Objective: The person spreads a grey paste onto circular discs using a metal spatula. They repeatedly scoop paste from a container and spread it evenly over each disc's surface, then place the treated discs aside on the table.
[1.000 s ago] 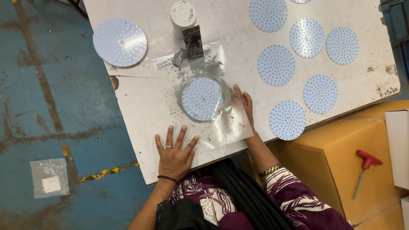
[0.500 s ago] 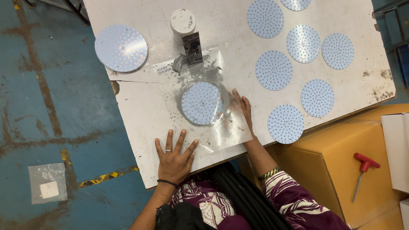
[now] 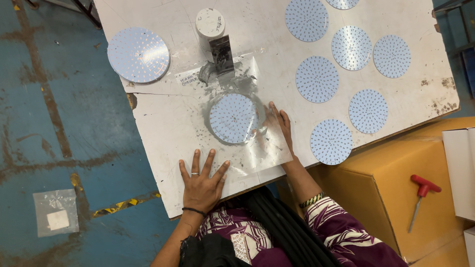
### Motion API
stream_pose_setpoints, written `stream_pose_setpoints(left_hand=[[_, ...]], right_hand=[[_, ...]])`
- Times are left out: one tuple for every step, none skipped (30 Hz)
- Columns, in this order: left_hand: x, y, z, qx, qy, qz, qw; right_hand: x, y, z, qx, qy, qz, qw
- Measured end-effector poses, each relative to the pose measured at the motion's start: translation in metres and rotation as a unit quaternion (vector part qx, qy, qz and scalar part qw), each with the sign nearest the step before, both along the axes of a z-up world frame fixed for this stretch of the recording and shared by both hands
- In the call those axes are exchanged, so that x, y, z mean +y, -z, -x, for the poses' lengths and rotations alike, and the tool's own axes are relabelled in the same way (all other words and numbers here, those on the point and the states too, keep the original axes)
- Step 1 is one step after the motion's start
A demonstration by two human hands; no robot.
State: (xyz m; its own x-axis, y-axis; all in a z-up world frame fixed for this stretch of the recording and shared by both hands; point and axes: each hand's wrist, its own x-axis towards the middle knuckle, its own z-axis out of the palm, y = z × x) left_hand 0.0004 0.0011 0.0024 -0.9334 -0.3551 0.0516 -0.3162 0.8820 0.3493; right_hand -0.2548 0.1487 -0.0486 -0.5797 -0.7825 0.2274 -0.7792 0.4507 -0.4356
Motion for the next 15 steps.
stream_pose_setpoints(left_hand=[[0.0, 0.0, 0.0, -0.001, -0.001, -0.001, 1.0], [0.0, -0.001, -0.001, -0.001, -0.001, -0.001, 1.0], [0.0, -0.001, 0.0, -0.002, -0.002, -0.002, 1.0], [0.0, -0.001, 0.0, 0.0, -0.002, -0.003, 1.0], [0.0, -0.001, 0.0, 0.002, -0.002, -0.003, 1.0], [0.0, -0.001, 0.0, 0.004, -0.002, -0.003, 1.0], [0.0, -0.002, 0.0, 0.003, -0.002, -0.003, 1.0], [0.0, -0.002, 0.0, 0.001, -0.001, -0.003, 1.0], [0.0, -0.002, 0.0, 0.001, -0.001, -0.004, 1.0], [-0.001, -0.002, -0.001, 0.0, 0.001, -0.005, 1.0], [-0.001, -0.001, -0.001, 0.001, 0.001, -0.006, 1.0], [-0.001, 0.0, -0.001, 0.001, 0.001, -0.007, 1.0], [0.0, 0.001, -0.002, 0.003, 0.001, -0.011, 1.0], [0.0, 0.001, -0.002, 0.004, 0.0, -0.014, 1.0], [0.0, 0.002, -0.001, 0.007, 0.0, -0.016, 1.0]], right_hand=[[0.002, 0.004, 0.0, 0.009, -0.005, 0.004, 1.0], [0.002, 0.008, 0.0, 0.019, -0.011, 0.009, 1.0], [0.003, 0.011, 0.001, 0.029, -0.016, 0.013, 0.999], [0.003, 0.013, 0.004, -0.033, -0.003, 0.04, 0.999], [0.001, 0.014, 0.006, -0.094, 0.01, 0.068, 0.993], [0.003, 0.012, 0.006, -0.154, 0.022, 0.095, 0.983], [0.003, 0.009, 0.01, -0.31, 0.107, 0.132, 0.935], [0.004, 0.003, 0.016, -0.456, 0.188, 0.165, 0.854], [0.007, -0.005, 0.02, -0.584, 0.261, 0.19, 0.744], [0.017, -0.016, 0.021, -0.297, 0.165, 0.141, 0.93], [0.028, -0.029, 0.024, 0.027, 0.039, 0.07, 0.996], [0.032, -0.04, 0.03, -0.059, 0.113, 0.085, 0.988], [0.035, -0.049, 0.038, -0.146, 0.183, 0.097, 0.967], [0.036, -0.058, 0.045, -0.232, 0.25, 0.108, 0.934], [0.028, -0.062, 0.054, -0.233, 0.248, 0.118, 0.933]])
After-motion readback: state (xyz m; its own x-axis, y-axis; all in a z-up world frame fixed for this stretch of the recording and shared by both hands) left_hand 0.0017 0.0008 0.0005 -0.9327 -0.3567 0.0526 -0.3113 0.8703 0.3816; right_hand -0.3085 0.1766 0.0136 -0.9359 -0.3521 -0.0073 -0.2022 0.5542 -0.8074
